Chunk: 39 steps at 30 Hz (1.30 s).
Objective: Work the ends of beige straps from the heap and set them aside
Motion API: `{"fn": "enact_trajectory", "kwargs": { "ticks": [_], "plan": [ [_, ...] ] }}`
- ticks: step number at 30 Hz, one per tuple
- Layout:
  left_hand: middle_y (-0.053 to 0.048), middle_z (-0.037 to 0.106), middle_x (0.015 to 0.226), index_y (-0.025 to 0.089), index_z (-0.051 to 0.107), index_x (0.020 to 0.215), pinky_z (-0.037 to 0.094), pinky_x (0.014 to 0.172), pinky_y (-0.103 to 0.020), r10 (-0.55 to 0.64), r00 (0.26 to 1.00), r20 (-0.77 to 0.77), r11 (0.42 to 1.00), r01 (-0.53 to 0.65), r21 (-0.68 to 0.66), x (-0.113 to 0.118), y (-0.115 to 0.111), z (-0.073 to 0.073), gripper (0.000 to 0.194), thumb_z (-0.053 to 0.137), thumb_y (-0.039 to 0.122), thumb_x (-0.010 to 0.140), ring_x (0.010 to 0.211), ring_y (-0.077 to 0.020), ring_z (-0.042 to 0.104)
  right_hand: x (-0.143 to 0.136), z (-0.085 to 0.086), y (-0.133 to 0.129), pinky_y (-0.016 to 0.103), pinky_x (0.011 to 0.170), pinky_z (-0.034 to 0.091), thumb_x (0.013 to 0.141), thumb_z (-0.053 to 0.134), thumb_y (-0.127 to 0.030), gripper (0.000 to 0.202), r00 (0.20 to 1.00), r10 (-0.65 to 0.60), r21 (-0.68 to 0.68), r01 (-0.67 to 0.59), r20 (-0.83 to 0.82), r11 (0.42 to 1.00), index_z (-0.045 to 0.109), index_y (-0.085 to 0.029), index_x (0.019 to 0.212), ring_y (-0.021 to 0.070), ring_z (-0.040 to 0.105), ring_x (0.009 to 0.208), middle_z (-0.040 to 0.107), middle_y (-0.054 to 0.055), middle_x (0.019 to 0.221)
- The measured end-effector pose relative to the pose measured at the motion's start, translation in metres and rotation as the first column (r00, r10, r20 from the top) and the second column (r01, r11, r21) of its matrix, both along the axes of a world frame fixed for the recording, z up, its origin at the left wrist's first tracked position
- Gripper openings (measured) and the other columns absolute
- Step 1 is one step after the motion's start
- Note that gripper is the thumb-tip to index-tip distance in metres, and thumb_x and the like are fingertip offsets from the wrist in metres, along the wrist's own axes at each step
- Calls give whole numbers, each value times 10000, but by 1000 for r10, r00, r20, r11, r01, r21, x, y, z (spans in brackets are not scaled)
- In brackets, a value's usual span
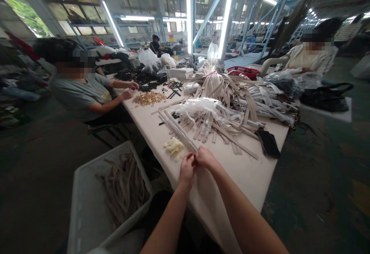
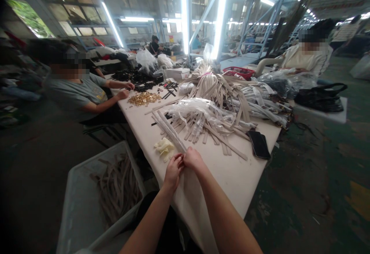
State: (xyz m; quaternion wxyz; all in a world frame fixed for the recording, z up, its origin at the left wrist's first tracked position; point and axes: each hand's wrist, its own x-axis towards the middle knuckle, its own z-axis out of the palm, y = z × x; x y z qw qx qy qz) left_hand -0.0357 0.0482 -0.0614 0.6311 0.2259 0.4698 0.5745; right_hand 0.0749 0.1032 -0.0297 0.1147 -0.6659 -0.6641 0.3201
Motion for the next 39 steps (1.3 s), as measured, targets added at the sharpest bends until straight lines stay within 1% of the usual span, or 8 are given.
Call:
{"fn": "enact_trajectory", "kwargs": {
  "ticks": [6, 10, 15, 19, 24, 27, 32, 39],
  "plan": [
    [-58, 660, 859, 144, 586, 1013, 516, 582, -245, 86, 995, -50, 996, -88, -34, -8, 19, 16, 249, 689, 300, 849, 612, -121, 627, -1, 19, -7, 205, 539, 418, 970, 488, -262, 145, 993, 13, 57, -7, -118, 998, 601, -171, 972, 137, 635, 610, 691, 55, 769],
    [-76, 671, 788, 124, 612, 968, 539, 605, -265, -113, 971, 211, 993, 115, 3, -23, 52, 67, 211, 601, 329, 920, 656, -162, 659, -18, 43, -26, 211, 523, 408, 993, 450, -273, 133, 900, 142, 267, -29, -412, 963, 542, -202, 1058, 114, 567, 542, 652, 16, 778],
    [-19, 603, 657, 128, 601, 921, 515, 519, -257, -85, 988, 127, 986, 65, 152, -60, 79, 144, 133, 587, 260, 924, 498, -126, 576, -44, 72, -52, 241, 567, 445, 1035, 349, -347, 247, 782, 216, 324, -19, -585, 946, 556, -216, 1067, 138, 594, 578, 647, 0, 753],
    [35, 498, 597, 138, 590, 900, 441, 455, -214, -22, 1000, -4, 927, 22, 374, -136, 74, 205, 136, 596, 272, 927, 421, -76, 443, -42, 69, -72, 290, 759, 489, 1015, 418, -397, 282, 764, 279, 372, -55, -582, 927, 584, -243, 1184, 180, 660, 819, 705, 24, 917],
    [42, 467, 626, 129, 570, 962, 427, 494, -202, 113, 985, -130, 866, -33, 499, -275, 52, 265, 161, 455, 234, 1002, 449, -59, 387, -21, 15, -90, 340, 768, 522, 954, 492, -428, 302, 822, 121, 227, 10, -556, 974, 654, -217, 1097, 234, 688, 829, 728, 71, 918],
    [44, 455, 627, 121, 552, 966, 413, 496, -198, 193, 954, -229, 892, -73, 447, -340, 46, 265, 202, 387, 222, 1023, 443, -54, 371, -13, -19, -97, 366, 794, 531, 926, 511, -453, 320, 841, 103, 192, 1, -531, 981, 679, -214, 1055, 262, 698, 875, 738, 93, 966],
    [25, 493, 621, 128, 556, 914, 390, 462, -212, 231, 877, -421, 964, -149, 220, -412, 56, 210, 180, 420, 219, 990, 416, -69, 382, -10, -48, -102, 375, 838, 540, 913, 506, -492, 357, 857, 85, 167, 1, -509, 986, 683, -216, 1055, 271, 712, 898, 754, 89, 935],
    [31, 513, 555, 123, 552, 879, 424, 496, -224, 317, 745, -587, 937, -341, 72, -455, 15, 141, 134, 553, 250, 920, 449, -97, 453, -14, -55, -101, 351, 797, 548, 898, 533, -478, 341, 892, 28, 185, 63, -452, 981, 700, -216, 1038, 261, 716, 866, 758, 84, 943]
  ]
}}
